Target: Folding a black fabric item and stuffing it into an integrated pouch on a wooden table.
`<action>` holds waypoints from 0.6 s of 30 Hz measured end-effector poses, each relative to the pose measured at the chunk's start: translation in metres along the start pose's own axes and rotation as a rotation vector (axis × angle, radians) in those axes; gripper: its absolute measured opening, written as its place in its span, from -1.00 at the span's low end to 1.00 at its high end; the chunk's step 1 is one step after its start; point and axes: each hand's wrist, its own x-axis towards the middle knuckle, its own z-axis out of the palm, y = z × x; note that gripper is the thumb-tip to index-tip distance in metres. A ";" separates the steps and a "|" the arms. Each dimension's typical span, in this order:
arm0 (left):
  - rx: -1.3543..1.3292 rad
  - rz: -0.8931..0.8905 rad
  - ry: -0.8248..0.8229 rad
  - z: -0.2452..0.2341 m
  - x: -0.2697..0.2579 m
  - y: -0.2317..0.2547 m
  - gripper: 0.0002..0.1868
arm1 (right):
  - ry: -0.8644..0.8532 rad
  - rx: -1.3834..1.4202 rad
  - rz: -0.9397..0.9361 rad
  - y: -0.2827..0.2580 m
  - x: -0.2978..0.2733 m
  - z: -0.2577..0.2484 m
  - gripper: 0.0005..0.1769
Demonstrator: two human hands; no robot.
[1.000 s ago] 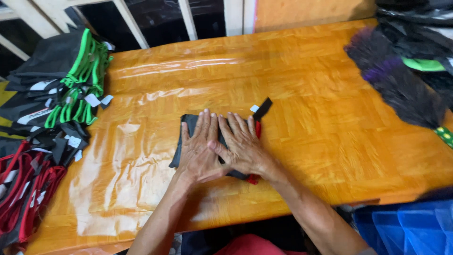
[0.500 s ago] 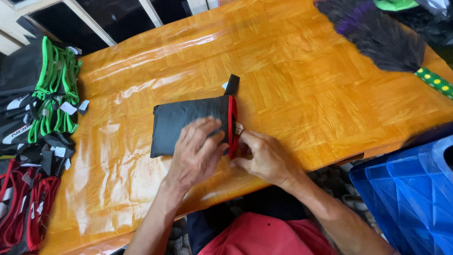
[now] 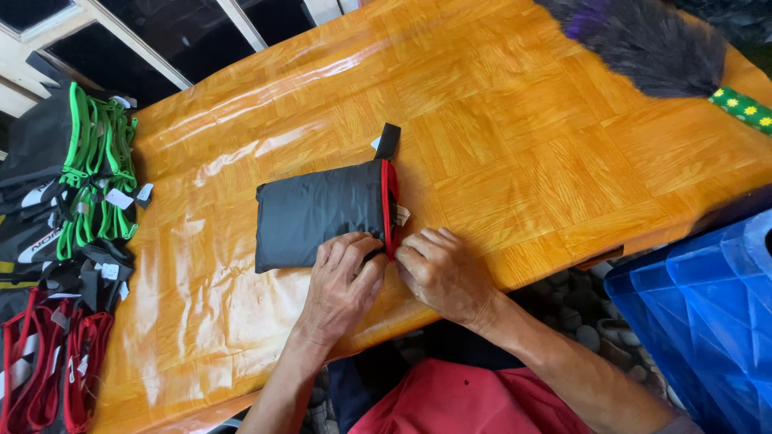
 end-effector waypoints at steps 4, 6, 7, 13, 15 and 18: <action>0.022 0.012 0.043 0.006 -0.003 -0.003 -0.89 | 0.043 0.057 -0.005 0.002 -0.001 -0.001 -0.97; -0.049 -0.021 0.062 0.008 -0.007 -0.004 -0.91 | 0.036 0.161 0.056 -0.002 0.000 -0.006 -0.70; -0.048 -0.019 0.063 0.009 -0.008 -0.005 -0.91 | 0.039 0.159 0.055 -0.004 0.003 -0.009 -0.70; -0.127 -0.082 0.095 0.012 -0.012 -0.006 -0.89 | 0.115 0.022 -0.104 -0.014 0.012 -0.010 -0.91; -0.119 -0.097 0.090 0.012 -0.014 -0.006 -0.91 | 0.126 -0.040 -0.149 -0.013 0.010 -0.005 -0.86; -0.119 -0.101 0.084 0.010 -0.011 -0.004 -0.88 | 0.115 -0.048 -0.166 -0.010 0.008 0.000 -0.89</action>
